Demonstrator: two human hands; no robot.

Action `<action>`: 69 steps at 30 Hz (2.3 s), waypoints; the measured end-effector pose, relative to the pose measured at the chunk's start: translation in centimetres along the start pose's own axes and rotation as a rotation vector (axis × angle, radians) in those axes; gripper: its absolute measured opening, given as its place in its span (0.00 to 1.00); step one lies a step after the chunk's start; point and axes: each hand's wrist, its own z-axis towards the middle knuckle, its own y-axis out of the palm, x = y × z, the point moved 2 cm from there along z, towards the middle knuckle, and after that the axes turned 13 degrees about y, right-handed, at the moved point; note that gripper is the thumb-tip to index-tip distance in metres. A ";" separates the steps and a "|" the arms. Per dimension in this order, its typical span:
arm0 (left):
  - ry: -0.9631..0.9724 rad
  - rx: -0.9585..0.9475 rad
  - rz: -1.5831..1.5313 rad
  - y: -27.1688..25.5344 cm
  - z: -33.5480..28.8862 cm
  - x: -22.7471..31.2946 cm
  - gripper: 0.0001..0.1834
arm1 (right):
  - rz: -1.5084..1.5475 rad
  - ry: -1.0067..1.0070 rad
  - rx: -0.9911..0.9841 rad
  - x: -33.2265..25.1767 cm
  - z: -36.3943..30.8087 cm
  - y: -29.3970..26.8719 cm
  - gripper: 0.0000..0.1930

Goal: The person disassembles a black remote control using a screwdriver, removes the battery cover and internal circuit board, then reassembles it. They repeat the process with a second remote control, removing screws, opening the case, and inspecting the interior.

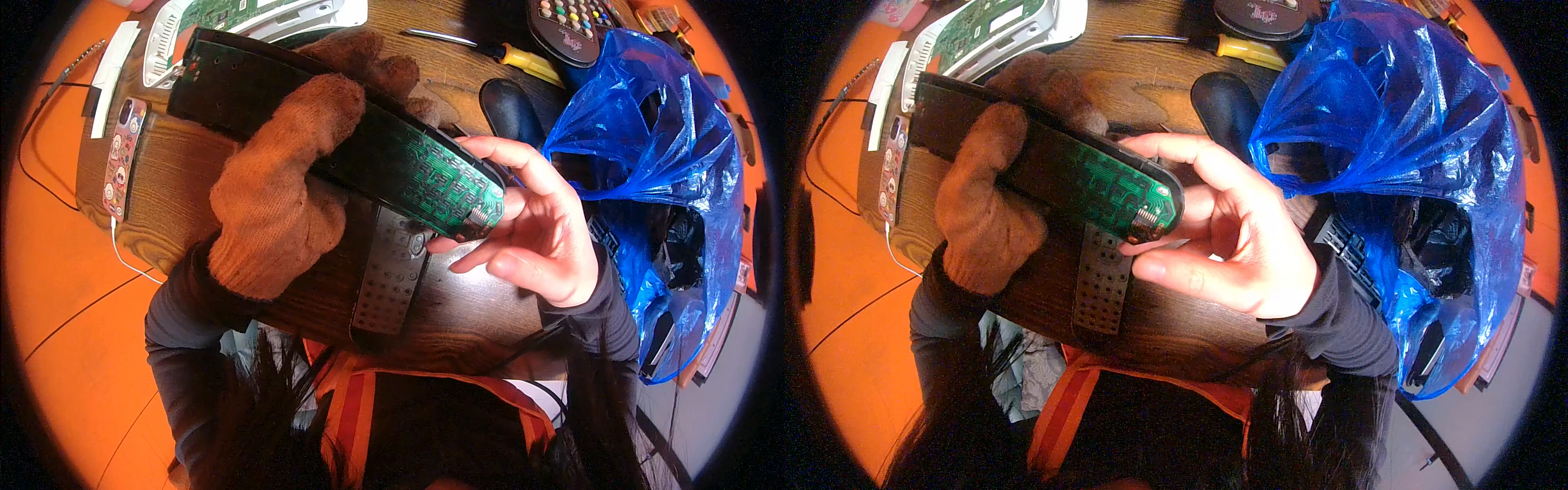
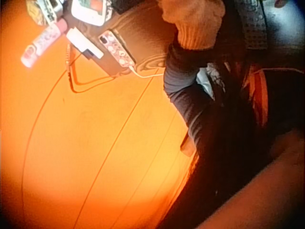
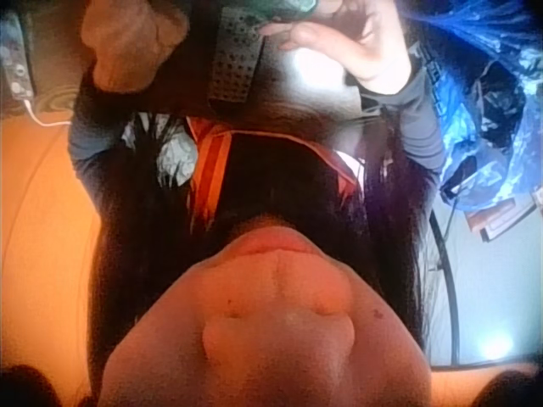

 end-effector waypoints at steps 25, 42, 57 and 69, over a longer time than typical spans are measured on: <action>-0.216 0.093 0.105 0.6 -1.5 -0.5 0.18 | -0.199 0.163 0.092 1.9 -0.1 -0.3 0.11; -0.039 0.060 0.172 1.3 -1.2 1.4 0.10 | -0.310 0.024 0.191 1.7 -1.0 0.6 0.10; -0.088 0.166 -0.161 0.4 1.1 4.0 0.27 | -1.591 -0.803 -0.028 0.2 0.1 0.7 0.18; -0.103 0.333 0.070 0.8 0.9 2.9 0.27 | -1.694 -0.687 0.111 0.6 -0.4 0.7 0.17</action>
